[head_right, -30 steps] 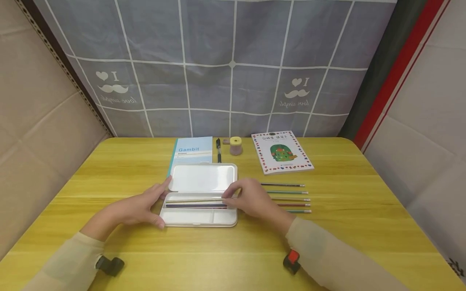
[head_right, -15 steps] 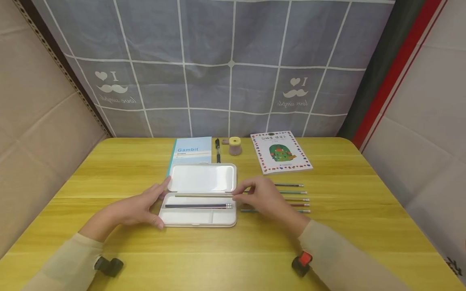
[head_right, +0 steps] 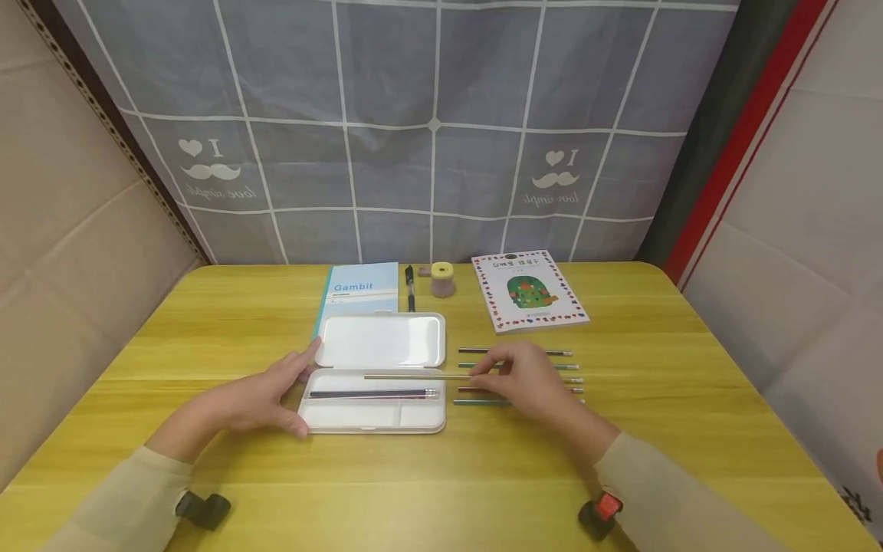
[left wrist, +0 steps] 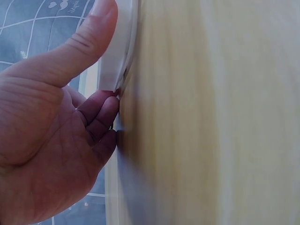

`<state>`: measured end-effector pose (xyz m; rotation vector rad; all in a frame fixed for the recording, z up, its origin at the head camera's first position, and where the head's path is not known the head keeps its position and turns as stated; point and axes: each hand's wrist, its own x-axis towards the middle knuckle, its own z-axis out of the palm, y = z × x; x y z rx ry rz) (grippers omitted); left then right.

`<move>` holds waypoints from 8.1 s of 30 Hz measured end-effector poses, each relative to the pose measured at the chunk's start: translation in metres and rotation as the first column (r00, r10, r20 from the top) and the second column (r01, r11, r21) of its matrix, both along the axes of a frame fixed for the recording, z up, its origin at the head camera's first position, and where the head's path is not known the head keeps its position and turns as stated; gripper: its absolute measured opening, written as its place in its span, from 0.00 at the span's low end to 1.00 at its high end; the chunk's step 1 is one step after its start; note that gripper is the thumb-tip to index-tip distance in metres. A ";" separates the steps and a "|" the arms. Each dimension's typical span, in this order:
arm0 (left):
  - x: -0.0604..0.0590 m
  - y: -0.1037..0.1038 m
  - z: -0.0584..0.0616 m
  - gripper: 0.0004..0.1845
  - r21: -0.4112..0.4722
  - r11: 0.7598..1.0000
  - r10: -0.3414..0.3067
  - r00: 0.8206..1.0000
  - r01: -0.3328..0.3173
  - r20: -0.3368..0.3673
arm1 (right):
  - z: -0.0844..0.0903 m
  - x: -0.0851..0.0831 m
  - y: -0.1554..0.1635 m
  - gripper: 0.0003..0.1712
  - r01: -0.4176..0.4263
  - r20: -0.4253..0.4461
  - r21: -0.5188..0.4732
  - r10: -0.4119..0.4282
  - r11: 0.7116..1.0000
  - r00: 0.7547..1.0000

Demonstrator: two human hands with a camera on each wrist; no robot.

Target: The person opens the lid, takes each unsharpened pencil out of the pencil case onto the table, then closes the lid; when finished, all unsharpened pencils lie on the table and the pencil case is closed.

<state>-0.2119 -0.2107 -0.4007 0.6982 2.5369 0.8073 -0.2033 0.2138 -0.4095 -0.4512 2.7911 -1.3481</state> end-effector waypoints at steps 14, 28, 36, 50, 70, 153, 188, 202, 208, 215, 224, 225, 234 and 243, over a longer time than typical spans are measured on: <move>0.000 0.000 0.001 0.76 0.003 1.000 -0.004 1.000 0.004 0.003 | -0.003 0.008 0.034 0.02 -0.016 -0.012 0.025 0.016 1.000 1.000; 0.000 0.001 0.003 0.76 0.005 1.000 -0.001 1.000 0.001 0.017 | -0.006 0.012 0.051 0.02 -0.040 0.005 0.082 0.040 0.996 0.999; 0.000 0.001 0.004 0.75 0.001 1.000 -0.006 1.000 0.006 0.015 | -0.005 0.017 0.063 0.03 -0.046 0.015 0.072 0.045 0.996 0.999; -0.001 -0.001 0.003 0.75 -0.016 1.000 -0.006 1.000 0.007 0.010 | -0.007 0.028 0.091 0.04 -0.026 0.012 0.101 0.025 0.995 1.000; -0.003 -0.002 0.002 0.76 -0.013 1.000 -0.008 1.000 0.008 0.011 | -0.011 0.031 0.103 0.06 -0.047 -0.066 0.170 0.059 0.984 0.996; 0.002 0.001 0.007 0.76 0.013 1.000 -0.004 1.000 0.004 0.030 | 0.004 -0.015 -0.091 0.07 -0.175 -0.030 0.320 0.195 0.931 0.980; -0.001 0.003 0.006 0.76 0.018 1.000 -0.014 1.000 0.014 0.022 | 0.011 -0.014 -0.070 0.02 -0.193 -0.059 0.124 0.201 0.973 0.978; 0.000 0.002 0.007 0.76 0.016 1.000 -0.007 0.999 0.007 0.035 | 0.004 -0.011 -0.042 0.02 -0.138 -0.055 -0.002 0.138 0.990 0.989; -0.001 0.000 0.006 0.76 0.013 1.000 0.000 0.999 -0.001 0.035 | 0.001 -0.009 -0.033 0.02 -0.116 -0.044 -0.019 0.115 0.993 0.992; -0.001 -0.001 0.006 0.76 0.012 1.000 -0.008 0.999 0.007 0.033 | -0.001 -0.006 -0.022 0.02 -0.127 -0.041 -0.033 0.126 0.991 0.991; -0.003 -0.001 0.004 0.76 0.015 1.000 -0.011 0.999 0.010 0.032 | 0.001 0.000 -0.003 0.04 -0.112 -0.019 -0.062 0.111 0.992 0.994; -0.003 -0.001 0.004 0.76 0.013 1.000 -0.010 0.999 0.010 0.032 | 0.001 0.001 -0.001 0.04 -0.115 -0.018 -0.061 0.115 0.991 0.993; -0.003 0.001 0.004 0.76 0.009 1.000 -0.014 0.999 0.014 0.032 | -0.001 0.009 0.015 0.05 -0.116 -0.018 -0.044 0.115 0.992 0.993; -0.003 0.000 0.006 0.76 -0.002 1.000 -0.011 1.000 0.011 0.025 | -0.003 0.022 0.038 0.04 -0.147 -0.048 -0.085 0.143 0.986 0.989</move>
